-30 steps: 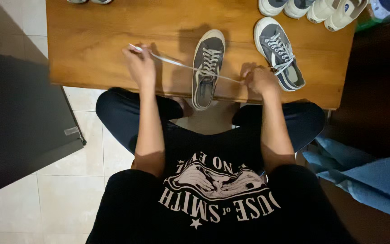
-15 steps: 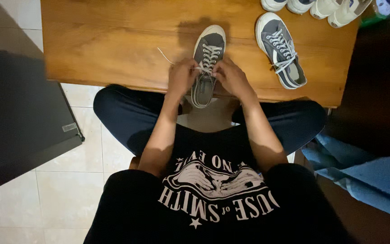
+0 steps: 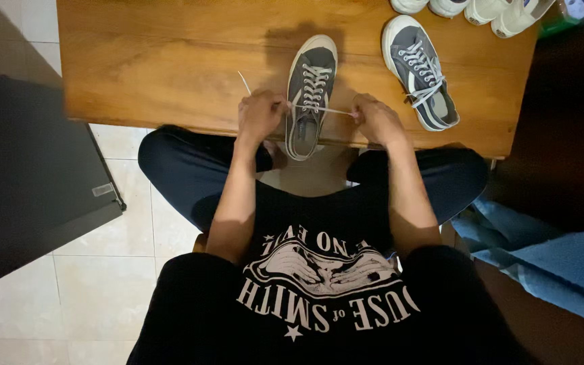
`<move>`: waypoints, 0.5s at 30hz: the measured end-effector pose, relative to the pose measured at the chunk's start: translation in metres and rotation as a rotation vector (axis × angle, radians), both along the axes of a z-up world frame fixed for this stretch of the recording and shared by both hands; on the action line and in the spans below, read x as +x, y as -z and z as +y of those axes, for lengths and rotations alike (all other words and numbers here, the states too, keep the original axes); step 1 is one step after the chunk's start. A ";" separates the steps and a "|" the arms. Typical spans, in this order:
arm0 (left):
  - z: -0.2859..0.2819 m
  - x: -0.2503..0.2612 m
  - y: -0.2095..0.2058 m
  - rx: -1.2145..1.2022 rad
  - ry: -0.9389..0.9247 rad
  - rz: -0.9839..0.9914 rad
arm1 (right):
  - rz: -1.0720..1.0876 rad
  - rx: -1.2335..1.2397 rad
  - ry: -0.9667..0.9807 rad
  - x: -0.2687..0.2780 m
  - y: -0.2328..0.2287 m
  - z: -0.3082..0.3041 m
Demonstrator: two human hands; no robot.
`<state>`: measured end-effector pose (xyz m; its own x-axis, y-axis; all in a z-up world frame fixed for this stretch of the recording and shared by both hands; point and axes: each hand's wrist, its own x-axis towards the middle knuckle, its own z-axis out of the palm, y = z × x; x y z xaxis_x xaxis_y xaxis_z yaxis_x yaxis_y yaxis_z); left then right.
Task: The person sits at a wooden table and re-laces a pair of grey canvas shoes, threading the laces through the eyelets and tying them. They then move to a pair of blue sneakers, re-lace them, and tie the laces. Finally, they arrange several pairs of shoes on the table.
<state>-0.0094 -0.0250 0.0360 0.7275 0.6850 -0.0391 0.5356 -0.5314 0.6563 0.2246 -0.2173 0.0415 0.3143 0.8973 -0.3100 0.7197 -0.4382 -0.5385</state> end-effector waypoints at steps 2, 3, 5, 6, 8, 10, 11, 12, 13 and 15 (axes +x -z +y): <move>0.000 0.001 -0.003 -0.003 0.014 0.008 | -0.010 -0.043 -0.020 0.001 0.000 0.002; 0.001 0.003 -0.005 0.009 0.036 0.016 | -0.016 -0.065 -0.027 -0.002 0.000 0.005; 0.003 0.005 -0.010 0.005 0.063 0.015 | 0.041 0.166 -0.127 -0.012 -0.002 0.013; 0.003 0.006 -0.012 -0.011 0.068 0.004 | 0.070 0.282 -0.179 -0.018 -0.003 0.018; 0.002 0.008 -0.014 -0.040 0.082 -0.050 | 0.080 0.246 -0.038 -0.037 -0.003 0.026; -0.001 0.009 -0.013 -0.070 0.099 -0.139 | 0.068 0.196 0.026 -0.047 -0.005 0.033; -0.002 0.010 -0.011 -0.075 0.096 -0.153 | 0.051 0.163 0.019 -0.048 -0.006 0.035; -0.004 0.012 -0.008 -0.080 0.092 -0.167 | 0.034 0.130 0.012 -0.048 -0.005 0.036; -0.005 0.012 -0.004 -0.088 0.089 -0.180 | 0.014 0.164 -0.009 -0.048 -0.005 0.035; -0.005 0.012 0.004 -0.192 0.042 -0.191 | -0.029 0.230 -0.049 -0.043 -0.003 0.031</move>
